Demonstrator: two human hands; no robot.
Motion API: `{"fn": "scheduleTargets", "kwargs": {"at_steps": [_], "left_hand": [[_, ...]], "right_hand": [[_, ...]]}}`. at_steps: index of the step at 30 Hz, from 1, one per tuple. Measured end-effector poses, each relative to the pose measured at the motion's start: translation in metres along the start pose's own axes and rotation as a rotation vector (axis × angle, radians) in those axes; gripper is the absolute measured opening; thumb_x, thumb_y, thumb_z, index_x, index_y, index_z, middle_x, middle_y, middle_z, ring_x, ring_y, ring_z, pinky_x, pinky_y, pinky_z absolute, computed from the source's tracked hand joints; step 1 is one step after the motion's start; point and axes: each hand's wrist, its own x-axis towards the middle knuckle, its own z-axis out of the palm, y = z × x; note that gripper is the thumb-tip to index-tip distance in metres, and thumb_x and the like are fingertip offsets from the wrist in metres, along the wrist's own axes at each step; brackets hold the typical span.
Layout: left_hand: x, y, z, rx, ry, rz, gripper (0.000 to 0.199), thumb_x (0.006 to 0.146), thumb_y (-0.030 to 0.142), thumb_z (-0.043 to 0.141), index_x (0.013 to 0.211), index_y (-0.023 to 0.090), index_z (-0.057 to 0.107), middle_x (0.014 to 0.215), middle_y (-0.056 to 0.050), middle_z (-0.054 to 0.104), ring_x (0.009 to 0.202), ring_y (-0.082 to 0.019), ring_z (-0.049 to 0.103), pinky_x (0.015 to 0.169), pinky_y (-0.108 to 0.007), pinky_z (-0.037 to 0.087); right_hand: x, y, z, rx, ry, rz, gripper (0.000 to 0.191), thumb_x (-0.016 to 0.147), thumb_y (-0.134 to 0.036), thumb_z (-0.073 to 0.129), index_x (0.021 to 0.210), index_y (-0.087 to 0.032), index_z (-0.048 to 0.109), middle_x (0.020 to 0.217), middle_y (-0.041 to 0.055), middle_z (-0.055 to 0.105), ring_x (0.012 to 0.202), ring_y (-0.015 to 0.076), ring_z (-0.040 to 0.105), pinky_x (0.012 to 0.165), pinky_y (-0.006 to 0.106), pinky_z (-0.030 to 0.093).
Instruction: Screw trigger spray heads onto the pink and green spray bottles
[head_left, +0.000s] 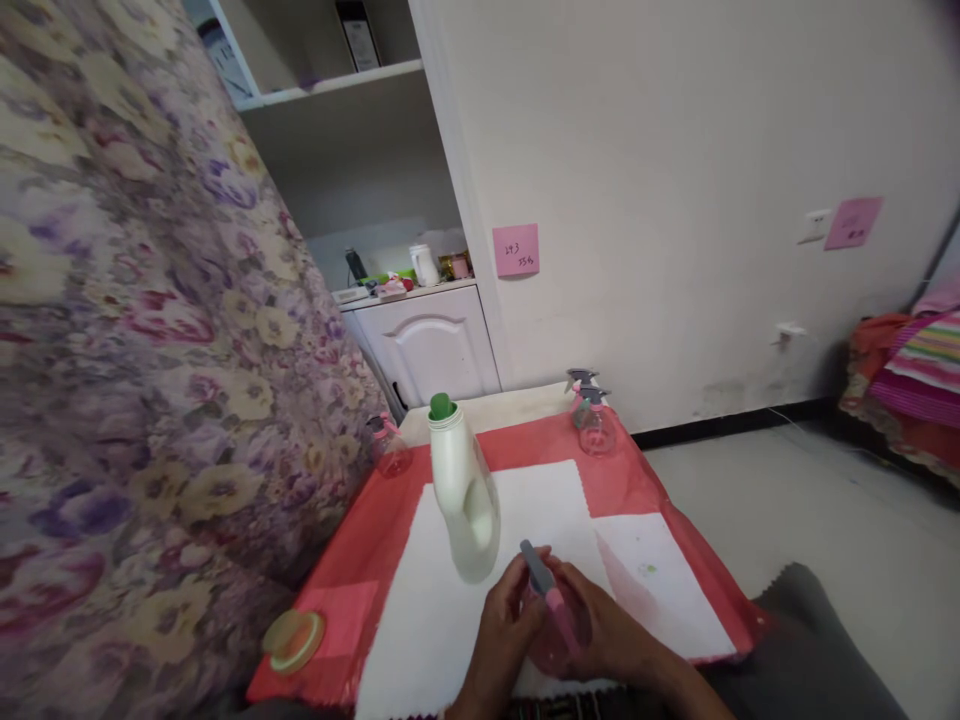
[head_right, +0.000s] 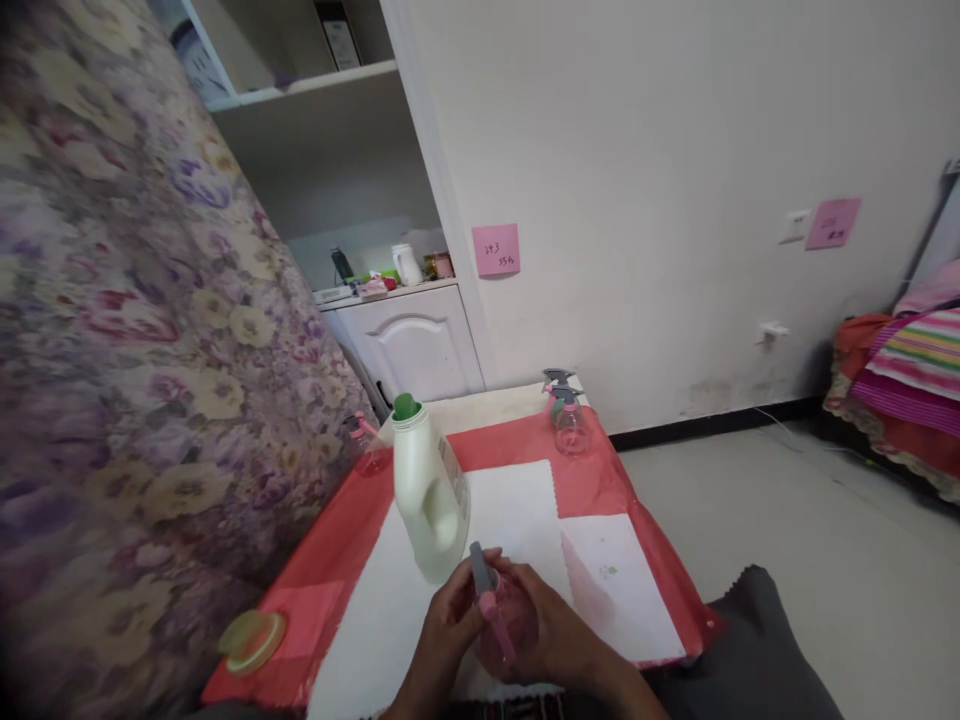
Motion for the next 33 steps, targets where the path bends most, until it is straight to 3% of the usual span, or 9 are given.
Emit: {"fn": "scheduleTargets", "kwargs": {"at_steps": [3,9,14,18,23,29,33], "left_hand": [[-0.001,0.000,-0.003,0.023,0.010,0.006,0.039,0.073,0.042,0.076,0.104,0.019,0.069,0.099,-0.006,0.072,0.101,-0.026,0.062,0.090,-0.034,0.047],[0.007,0.002,0.015,-0.037,0.150,0.060,0.031,0.062,0.031,0.084,0.079,0.018,0.061,0.074,0.002,0.063,0.075,-0.016,0.057,0.069,-0.024,0.045],[0.006,0.007,0.016,-0.043,0.201,0.045,0.034,0.059,0.023,0.085,0.085,0.018,0.064,0.079,0.000,0.067,0.080,-0.018,0.059,0.074,-0.026,0.046],[0.002,0.023,0.014,-0.073,0.207,0.010,0.031,0.059,0.023,0.084,0.084,0.017,0.066,0.078,0.000,0.066,0.078,-0.017,0.058,0.073,-0.026,0.046],[0.001,0.052,0.015,-0.073,0.231,0.065,0.029,0.062,0.026,0.083,0.086,0.019,0.067,0.080,0.002,0.063,0.077,-0.015,0.057,0.069,-0.023,0.046],[-0.003,0.074,0.013,-0.070,0.324,0.157,0.039,0.062,0.036,0.084,0.092,0.019,0.067,0.088,-0.002,0.067,0.086,-0.019,0.061,0.076,-0.026,0.047],[-0.008,0.081,0.014,-0.048,0.306,0.183,0.047,0.058,0.045,0.085,0.092,0.018,0.069,0.089,-0.004,0.068,0.085,-0.021,0.061,0.076,-0.029,0.048]], "right_hand": [[0.000,-0.001,0.000,0.014,-0.015,-0.006,0.089,0.055,-0.013,0.081,0.136,-0.023,0.045,0.142,0.0140,0.052,0.135,0.0325,0.045,0.113,0.051,0.034],[0.000,-0.007,0.002,0.065,-0.008,0.034,0.083,0.058,-0.012,0.079,0.133,-0.024,0.047,0.131,0.0096,0.061,0.118,0.0294,0.059,0.100,0.045,0.048],[-0.002,0.002,0.001,0.083,-0.035,0.075,0.083,0.056,-0.011,0.079,0.132,-0.022,0.047,0.120,0.0078,0.067,0.112,0.0289,0.063,0.101,0.045,0.047],[0.000,-0.014,0.002,0.092,-0.015,0.056,0.086,0.053,-0.005,0.074,0.133,-0.022,0.046,0.128,0.0082,0.062,0.118,0.0291,0.059,0.103,0.043,0.045],[0.002,-0.032,0.006,-0.021,0.032,0.087,0.081,0.053,-0.009,0.076,0.128,-0.022,0.050,0.118,0.0087,0.066,0.120,0.0326,0.057,0.104,0.048,0.044],[0.000,-0.013,0.003,-0.003,-0.007,0.055,0.082,0.051,-0.009,0.080,0.126,-0.024,0.050,0.127,0.0083,0.061,0.119,0.0314,0.057,0.105,0.047,0.042],[0.000,-0.016,0.004,-0.020,0.013,0.054,0.078,0.053,-0.009,0.078,0.124,-0.022,0.049,0.124,0.0096,0.063,0.119,0.0323,0.057,0.104,0.046,0.044]]}}
